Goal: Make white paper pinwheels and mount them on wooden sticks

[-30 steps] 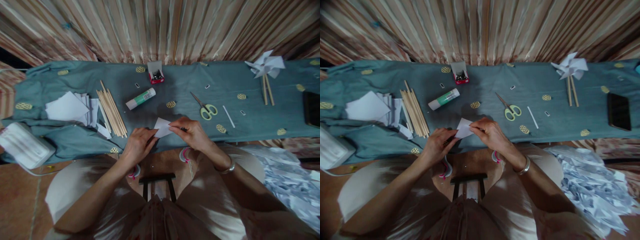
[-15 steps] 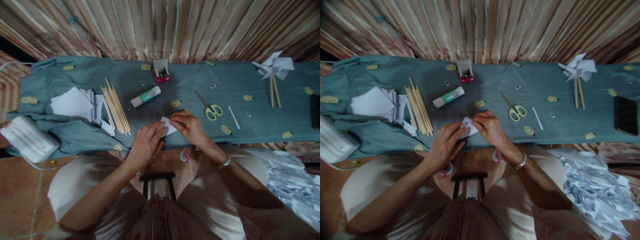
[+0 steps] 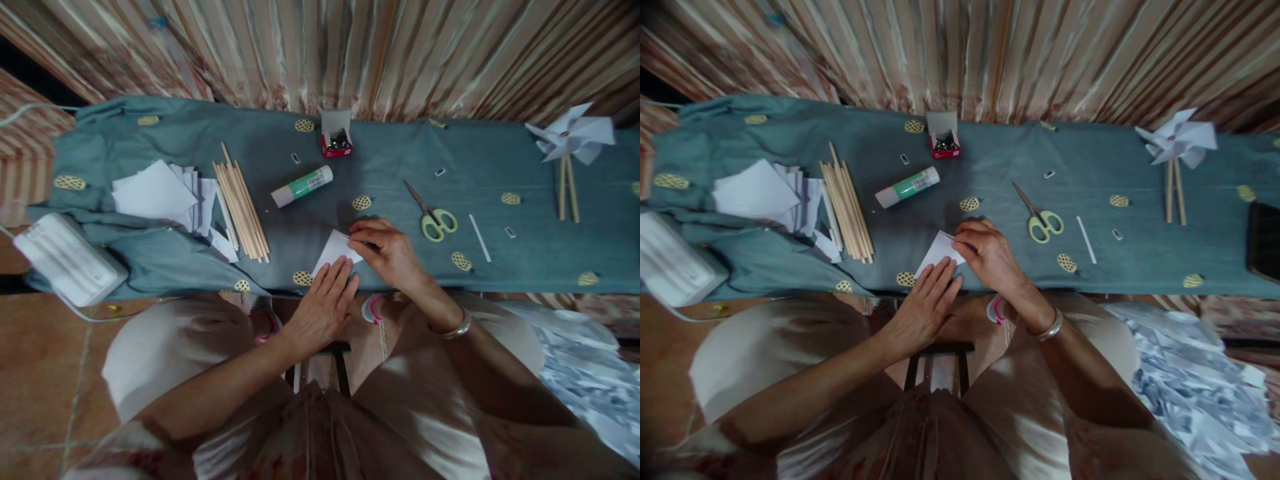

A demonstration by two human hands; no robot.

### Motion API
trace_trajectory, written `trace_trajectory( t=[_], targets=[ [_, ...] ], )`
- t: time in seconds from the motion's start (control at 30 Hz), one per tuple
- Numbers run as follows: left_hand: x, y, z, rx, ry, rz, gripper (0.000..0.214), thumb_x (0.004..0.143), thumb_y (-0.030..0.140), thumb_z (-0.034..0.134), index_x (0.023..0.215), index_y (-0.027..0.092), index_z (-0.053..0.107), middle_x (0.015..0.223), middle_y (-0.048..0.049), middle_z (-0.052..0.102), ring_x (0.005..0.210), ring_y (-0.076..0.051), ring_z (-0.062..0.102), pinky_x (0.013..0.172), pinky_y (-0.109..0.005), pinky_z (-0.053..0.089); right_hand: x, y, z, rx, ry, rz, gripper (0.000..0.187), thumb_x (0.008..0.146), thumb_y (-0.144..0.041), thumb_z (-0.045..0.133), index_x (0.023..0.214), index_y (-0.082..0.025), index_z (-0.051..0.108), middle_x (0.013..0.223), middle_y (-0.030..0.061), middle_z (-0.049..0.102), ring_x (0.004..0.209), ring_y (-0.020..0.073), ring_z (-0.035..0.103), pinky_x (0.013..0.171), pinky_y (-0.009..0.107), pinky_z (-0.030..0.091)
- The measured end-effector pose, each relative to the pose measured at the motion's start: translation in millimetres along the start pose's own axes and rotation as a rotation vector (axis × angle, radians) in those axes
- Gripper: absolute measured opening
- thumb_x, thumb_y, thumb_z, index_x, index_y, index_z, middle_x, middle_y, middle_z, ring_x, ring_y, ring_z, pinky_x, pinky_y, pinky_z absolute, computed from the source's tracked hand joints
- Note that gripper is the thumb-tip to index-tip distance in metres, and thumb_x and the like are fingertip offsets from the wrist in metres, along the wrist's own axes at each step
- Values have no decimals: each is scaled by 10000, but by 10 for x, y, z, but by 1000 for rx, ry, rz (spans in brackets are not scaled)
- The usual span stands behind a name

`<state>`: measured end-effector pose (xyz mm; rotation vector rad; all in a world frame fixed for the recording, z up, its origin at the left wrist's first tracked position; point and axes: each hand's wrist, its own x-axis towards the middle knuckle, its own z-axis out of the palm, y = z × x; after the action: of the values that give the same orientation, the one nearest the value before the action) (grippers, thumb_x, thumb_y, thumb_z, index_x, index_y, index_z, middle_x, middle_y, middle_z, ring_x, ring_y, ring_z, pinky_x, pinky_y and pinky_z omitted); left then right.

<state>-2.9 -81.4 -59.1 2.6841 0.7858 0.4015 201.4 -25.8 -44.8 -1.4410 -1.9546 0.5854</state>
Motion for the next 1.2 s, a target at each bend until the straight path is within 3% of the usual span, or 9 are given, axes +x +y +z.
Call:
trace_trajectory(
  t=[0.2, 0.33, 0.43, 0.6, 0.83, 1.03, 1.2],
  targets=[
    [88, -206, -219, 29, 174, -56, 507, 972, 196, 459, 1461, 110, 358, 1457, -197, 511, 1406, -289, 418, 1150, -517, 333, -15, -59, -65, 74, 41, 24, 102, 899, -243, 634, 868, -234, 731, 1003, 42, 743, 962, 219, 671, 932, 411, 502],
    [130, -464, -339, 7, 258, -151, 344, 967, 252, 522, 1291, 142, 557, 1093, -134, 695, 1042, -271, 612, 872, -431, 474, -59, -149, -163, 139, 74, 32, 82, 893, -244, 650, 892, -252, 731, 1027, 32, 745, 977, 217, 677, 934, 415, 509],
    [132, -570, -366, 6, 278, -139, 223, 974, 206, 505, 1133, 161, 656, 899, -81, 697, 882, -227, 601, 763, -375, 451, -117, -184, -215, 186, 33, 11, 82, 893, -259, 654, 906, -253, 735, 1014, 35, 754, 951, 215, 684, 916, 423, 524],
    [102, -559, -371, 40, 277, -62, 184, 978, 204, 517, 1019, 172, 694, 892, -62, 720, 820, -195, 597, 714, -340, 417, -192, -135, -201, 223, -45, 30, 98, 896, -295, 654, 908, -253, 741, 959, 30, 766, 920, 216, 696, 887, 422, 544],
    [55, -576, -382, -27, 252, -135, 245, 994, 246, 492, 1100, 127, 679, 842, -72, 707, 767, -187, 610, 698, -318, 439, -115, -35, -88, 185, 7, 134, 110, 887, -299, 652, 886, -235, 742, 891, 29, 758, 826, 203, 683, 793, 373, 542],
    [43, -588, -335, -38, 227, -223, 273, 997, 270, 470, 1164, 144, 646, 845, -69, 687, 775, -196, 615, 721, -325, 468, 16, -2, -2, 123, 32, 97, 114, 881, -257, 636, 818, -224, 726, 955, 46, 755, 926, 221, 680, 894, 408, 517],
    [52, -604, -332, 3, 228, -201, 258, 1001, 267, 470, 1137, 158, 660, 808, -55, 681, 752, -195, 615, 695, -317, 457, 35, 20, 43, 37, 63, 93, 109, 866, -245, 644, 791, -222, 720, 992, 60, 747, 940, 231, 668, 908, 424, 513]
  ],
)
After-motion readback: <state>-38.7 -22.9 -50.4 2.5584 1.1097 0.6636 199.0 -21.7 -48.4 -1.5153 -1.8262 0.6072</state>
